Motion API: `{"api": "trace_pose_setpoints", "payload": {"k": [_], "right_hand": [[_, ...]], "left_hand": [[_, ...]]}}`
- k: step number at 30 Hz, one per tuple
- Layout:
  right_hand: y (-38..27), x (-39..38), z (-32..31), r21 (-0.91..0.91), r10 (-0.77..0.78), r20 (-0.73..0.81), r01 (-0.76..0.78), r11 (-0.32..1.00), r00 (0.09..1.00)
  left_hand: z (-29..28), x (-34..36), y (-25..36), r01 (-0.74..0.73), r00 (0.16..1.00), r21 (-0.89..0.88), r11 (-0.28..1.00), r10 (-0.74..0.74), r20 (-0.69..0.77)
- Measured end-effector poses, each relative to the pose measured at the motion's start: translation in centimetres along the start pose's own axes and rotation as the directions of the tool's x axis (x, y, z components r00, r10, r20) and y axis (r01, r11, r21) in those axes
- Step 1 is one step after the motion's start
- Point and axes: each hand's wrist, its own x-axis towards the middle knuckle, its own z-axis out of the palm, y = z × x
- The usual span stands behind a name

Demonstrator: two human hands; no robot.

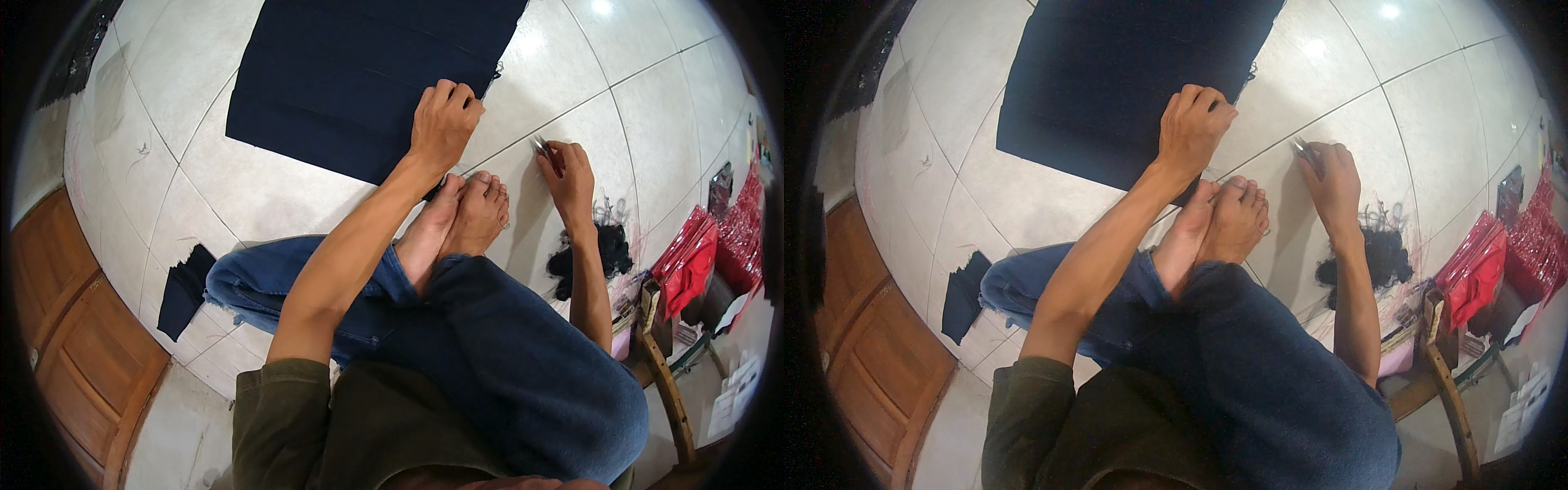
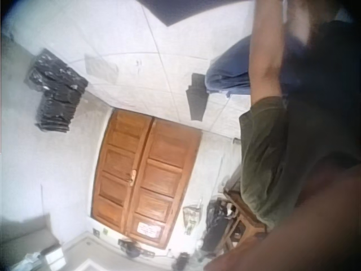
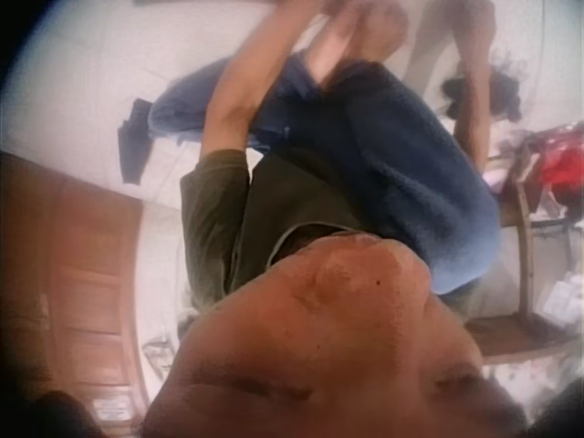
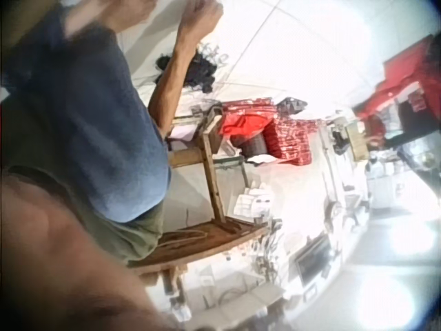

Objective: The person sits on a tiled floor and uses a red utility knife to cut a large piece of dark blue fabric. They repeatedly fold the fabric, cut along the edges to create strips, and set the cut pieces aside.

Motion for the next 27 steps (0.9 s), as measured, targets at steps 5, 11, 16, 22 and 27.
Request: {"api": "trace_pose_setpoints", "payload": {"k": [5,11,16,22,27], "right_hand": [[-1.5,1.9,-0.2,0.291,0.111,-0.161,-0.061,0.955,0.981],[-1.8,7.0,1.4,0.008,-0.207,-0.242,0.215,0.976,0.948],[-2.1,10.3,3.1,-0.178,-0.312,-0.200,0.279,0.944,0.929],[-2.7,9.4,2.6,-0.039,-0.235,-0.211,0.232,0.972,0.949],[-3.1,9.4,2.5,-0.095,-0.340,-0.289,0.326,0.941,0.895]], "left_hand": [[-0.4,0.1,1.8,0.147,0.989,-0.220,0.964,-0.136,0.064],[-0.5,0.0,3.2,0.208,0.977,-0.358,0.910,-0.179,0.114],[-0.7,0.0,3.4,0.316,0.948,-0.465,0.827,-0.294,0.122],[-1.1,0.9,3.7,0.528,0.822,-0.577,0.623,-0.544,0.165],[-1.1,2.0,3.0,0.532,0.842,-0.452,0.717,-0.504,0.191]]}}
